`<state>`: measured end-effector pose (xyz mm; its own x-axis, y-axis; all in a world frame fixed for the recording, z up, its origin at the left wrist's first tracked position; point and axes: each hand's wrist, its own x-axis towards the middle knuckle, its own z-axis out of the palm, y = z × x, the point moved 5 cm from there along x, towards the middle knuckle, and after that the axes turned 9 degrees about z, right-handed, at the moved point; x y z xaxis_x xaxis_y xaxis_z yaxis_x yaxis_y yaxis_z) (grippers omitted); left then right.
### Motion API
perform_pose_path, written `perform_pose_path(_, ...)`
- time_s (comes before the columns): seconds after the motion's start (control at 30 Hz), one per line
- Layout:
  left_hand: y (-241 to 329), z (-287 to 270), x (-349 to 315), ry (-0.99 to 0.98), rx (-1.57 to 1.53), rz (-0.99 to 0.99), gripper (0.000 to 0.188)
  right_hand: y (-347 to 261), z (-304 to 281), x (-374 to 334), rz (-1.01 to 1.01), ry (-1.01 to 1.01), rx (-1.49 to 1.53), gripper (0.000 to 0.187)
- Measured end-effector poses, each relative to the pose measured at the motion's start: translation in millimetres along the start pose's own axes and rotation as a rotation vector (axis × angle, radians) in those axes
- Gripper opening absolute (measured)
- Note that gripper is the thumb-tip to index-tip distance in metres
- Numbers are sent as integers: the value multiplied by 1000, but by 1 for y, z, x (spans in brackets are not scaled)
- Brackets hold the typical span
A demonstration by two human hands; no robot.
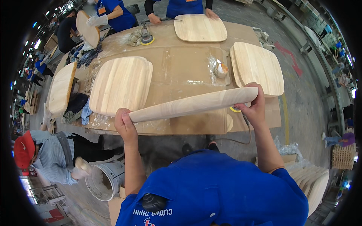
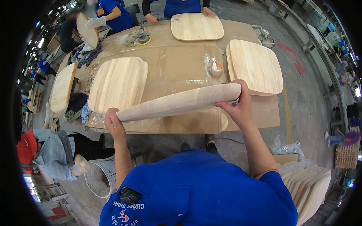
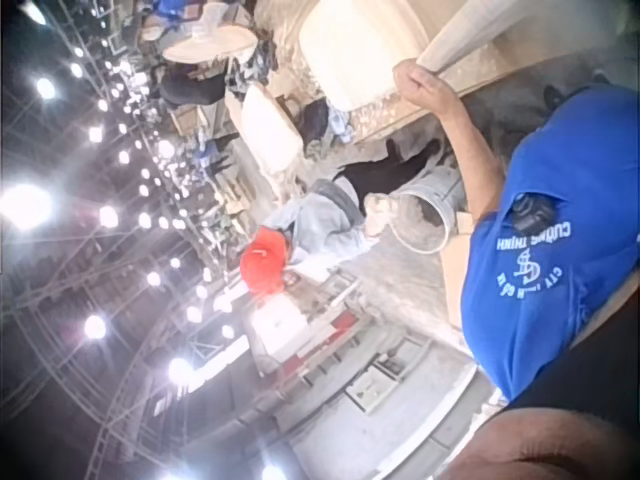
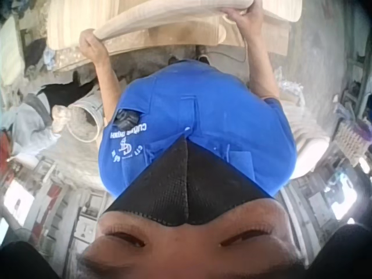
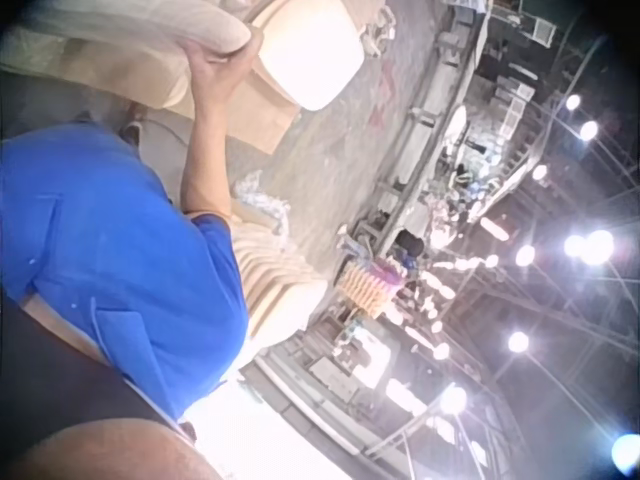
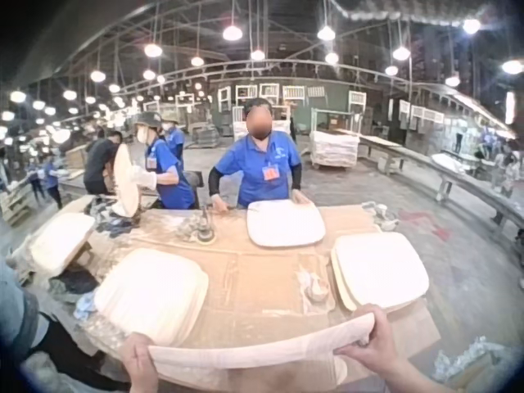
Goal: The person sands the edges and surfaces of light-colored wooden trays using a handheld orbital sander. They repeatedly pick up trays, rotate them, and sand different sides before placing them back on the worktable. Other workers are visible in the background performing similar tasks.
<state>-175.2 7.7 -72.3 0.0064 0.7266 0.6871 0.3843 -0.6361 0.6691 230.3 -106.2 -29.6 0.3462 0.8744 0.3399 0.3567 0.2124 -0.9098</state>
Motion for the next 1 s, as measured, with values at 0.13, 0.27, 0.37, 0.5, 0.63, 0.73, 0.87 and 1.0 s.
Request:
perform_pose_path(0.13,-6,-2,-7,-26,-30,-77,35,0,-1,-8,3,30,-31,63)
perform_pose_path(0.27,-22,-2,-18,209,-240,-171,39,6,-6,-17,59,7,35,62)
perform_pose_path(0.37,-39,13,-27,277,-554,-377,42,18,-14,-21,112,11,124,62)
perform_pose_path(0.5,-39,29,-12,209,-492,-320,39,40,-28,-29,199,125,267,63)
perform_pose_path(0.63,-31,51,2,334,-543,-416,33,56,-40,-32,212,175,379,60)
perform_pose_path(0.73,-26,62,20,355,-565,-432,34,71,-46,-22,261,148,394,56)
perform_pose_path(0.87,-22,63,34,319,-550,-255,31,98,-39,-14,204,84,244,52)
perform_pose_path(1.0,-30,58,9,421,-554,-396,20,119,-21,-36,-10,75,132,49)
